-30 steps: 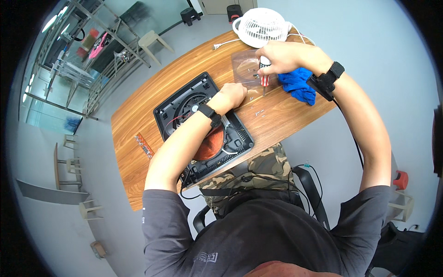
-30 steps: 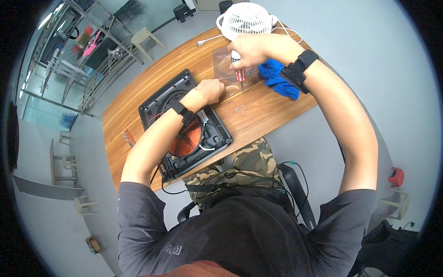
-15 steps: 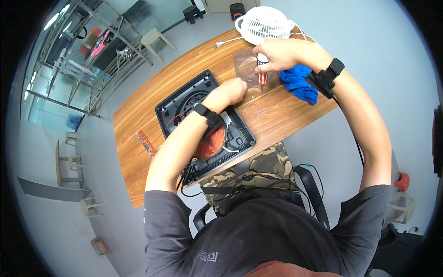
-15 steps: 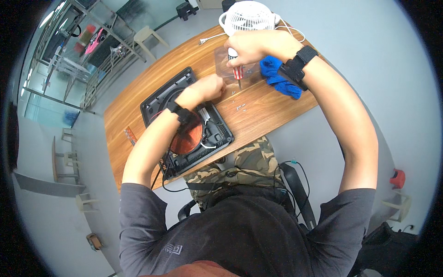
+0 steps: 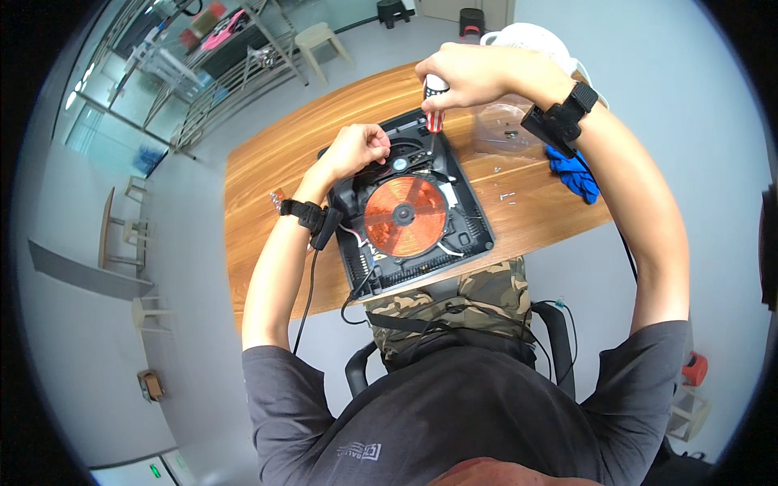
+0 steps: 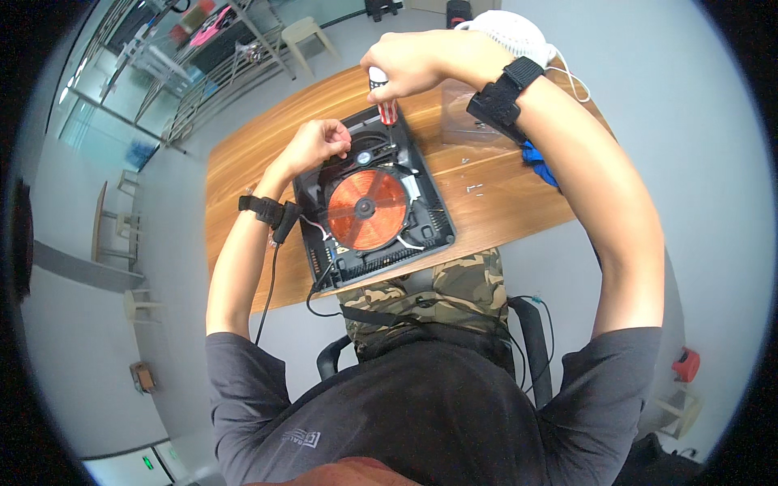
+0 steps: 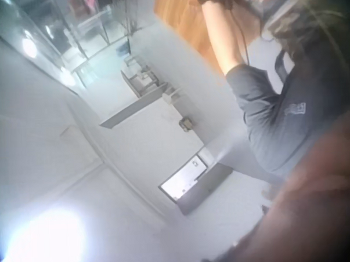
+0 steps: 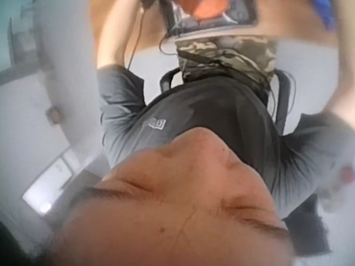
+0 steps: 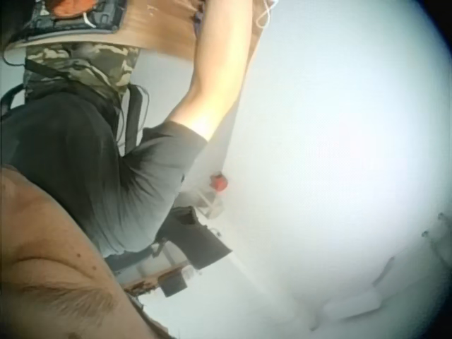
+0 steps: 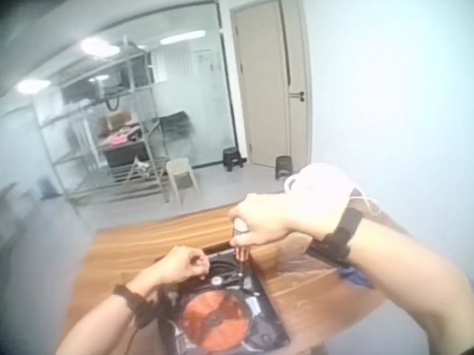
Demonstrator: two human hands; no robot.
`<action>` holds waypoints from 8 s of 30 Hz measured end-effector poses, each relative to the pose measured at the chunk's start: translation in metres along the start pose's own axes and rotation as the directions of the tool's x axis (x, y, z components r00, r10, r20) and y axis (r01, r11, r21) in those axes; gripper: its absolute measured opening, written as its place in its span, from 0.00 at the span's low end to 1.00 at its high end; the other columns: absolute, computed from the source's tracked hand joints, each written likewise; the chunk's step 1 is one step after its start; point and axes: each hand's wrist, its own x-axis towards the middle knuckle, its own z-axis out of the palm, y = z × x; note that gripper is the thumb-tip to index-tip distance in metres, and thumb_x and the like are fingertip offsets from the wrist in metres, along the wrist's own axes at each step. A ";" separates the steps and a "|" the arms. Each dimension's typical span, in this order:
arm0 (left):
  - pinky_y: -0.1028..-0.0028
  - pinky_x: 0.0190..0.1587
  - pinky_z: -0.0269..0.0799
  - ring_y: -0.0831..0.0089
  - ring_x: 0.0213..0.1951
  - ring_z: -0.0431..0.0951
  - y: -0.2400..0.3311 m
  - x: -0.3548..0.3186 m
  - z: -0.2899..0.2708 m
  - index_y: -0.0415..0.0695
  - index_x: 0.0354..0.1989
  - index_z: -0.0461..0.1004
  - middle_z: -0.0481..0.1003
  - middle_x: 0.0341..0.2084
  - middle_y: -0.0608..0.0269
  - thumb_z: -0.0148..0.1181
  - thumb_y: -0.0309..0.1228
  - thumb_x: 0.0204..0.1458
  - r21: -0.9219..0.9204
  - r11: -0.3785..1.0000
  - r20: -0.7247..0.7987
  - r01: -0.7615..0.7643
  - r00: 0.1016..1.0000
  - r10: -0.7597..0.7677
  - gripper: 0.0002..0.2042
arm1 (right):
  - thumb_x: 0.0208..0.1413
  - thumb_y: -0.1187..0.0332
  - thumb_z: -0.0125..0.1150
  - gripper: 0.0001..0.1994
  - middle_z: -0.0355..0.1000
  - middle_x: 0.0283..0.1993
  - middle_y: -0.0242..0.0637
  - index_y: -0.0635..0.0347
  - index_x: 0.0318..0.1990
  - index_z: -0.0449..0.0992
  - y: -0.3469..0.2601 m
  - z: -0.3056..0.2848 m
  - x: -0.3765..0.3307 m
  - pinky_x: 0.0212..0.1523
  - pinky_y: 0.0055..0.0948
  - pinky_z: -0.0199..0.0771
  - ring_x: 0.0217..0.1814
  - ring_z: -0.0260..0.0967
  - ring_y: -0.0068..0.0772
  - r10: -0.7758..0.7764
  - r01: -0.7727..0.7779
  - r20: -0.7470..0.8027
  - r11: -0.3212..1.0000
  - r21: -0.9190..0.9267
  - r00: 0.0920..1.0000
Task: The person assembles an electronic device on a wooden table, using a screwdriver to tighten screws on a circuit board and securing a copper coil component. The person also handles a small fan and wires, placing them into the device housing.
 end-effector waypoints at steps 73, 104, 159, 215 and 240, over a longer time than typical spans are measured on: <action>0.77 0.46 0.80 0.80 0.38 0.84 -0.058 -0.048 -0.013 0.35 0.47 0.82 0.86 0.35 0.60 0.67 0.24 0.57 -0.161 0.983 -0.208 -0.091 0.977 0.057 0.11 | 0.65 0.47 0.62 0.26 0.81 0.36 0.56 0.69 0.45 0.79 -0.057 0.010 0.089 0.42 0.43 0.80 0.39 0.81 0.55 -0.113 0.112 -0.047 0.994 -0.008 0.993; 0.76 0.47 0.80 0.79 0.40 0.85 -0.054 -0.041 -0.003 0.34 0.43 0.81 0.85 0.35 0.60 0.63 0.22 0.59 -0.192 0.979 -0.208 -0.074 0.978 0.033 0.07 | 0.66 0.47 0.61 0.26 0.80 0.34 0.56 0.69 0.44 0.79 -0.054 0.012 0.081 0.42 0.45 0.79 0.40 0.80 0.56 -0.089 0.090 -0.061 0.996 0.005 0.994; 0.64 0.48 0.79 0.60 0.39 0.86 -0.051 -0.027 -0.014 0.37 0.41 0.83 0.84 0.32 0.52 0.57 0.22 0.51 0.153 0.975 0.028 -0.158 0.987 0.156 0.11 | 0.63 0.43 0.63 0.30 0.80 0.32 0.57 0.71 0.42 0.80 -0.054 0.048 0.132 0.42 0.46 0.81 0.38 0.81 0.56 -0.093 0.093 0.034 0.996 0.009 0.995; 0.73 0.33 0.68 0.80 0.27 0.67 -0.032 -0.050 -0.032 0.43 0.40 0.82 0.71 0.22 0.70 0.71 0.35 0.51 0.039 0.986 -0.214 -0.163 0.962 0.167 0.12 | 0.56 0.34 0.63 0.37 0.79 0.30 0.59 0.70 0.30 0.84 -0.076 0.058 0.132 0.41 0.47 0.83 0.36 0.81 0.60 0.007 -0.008 -0.012 0.998 -0.063 1.000; 0.77 0.33 0.70 0.86 0.27 0.72 -0.026 -0.044 -0.030 0.42 0.39 0.86 0.80 0.24 0.72 0.73 0.35 0.52 -0.045 0.984 -0.292 -0.173 0.944 0.153 0.11 | 0.65 0.42 0.55 0.28 0.82 0.38 0.54 0.64 0.44 0.82 -0.083 0.051 0.134 0.46 0.49 0.81 0.42 0.81 0.59 0.086 -0.065 0.121 0.984 -0.168 0.989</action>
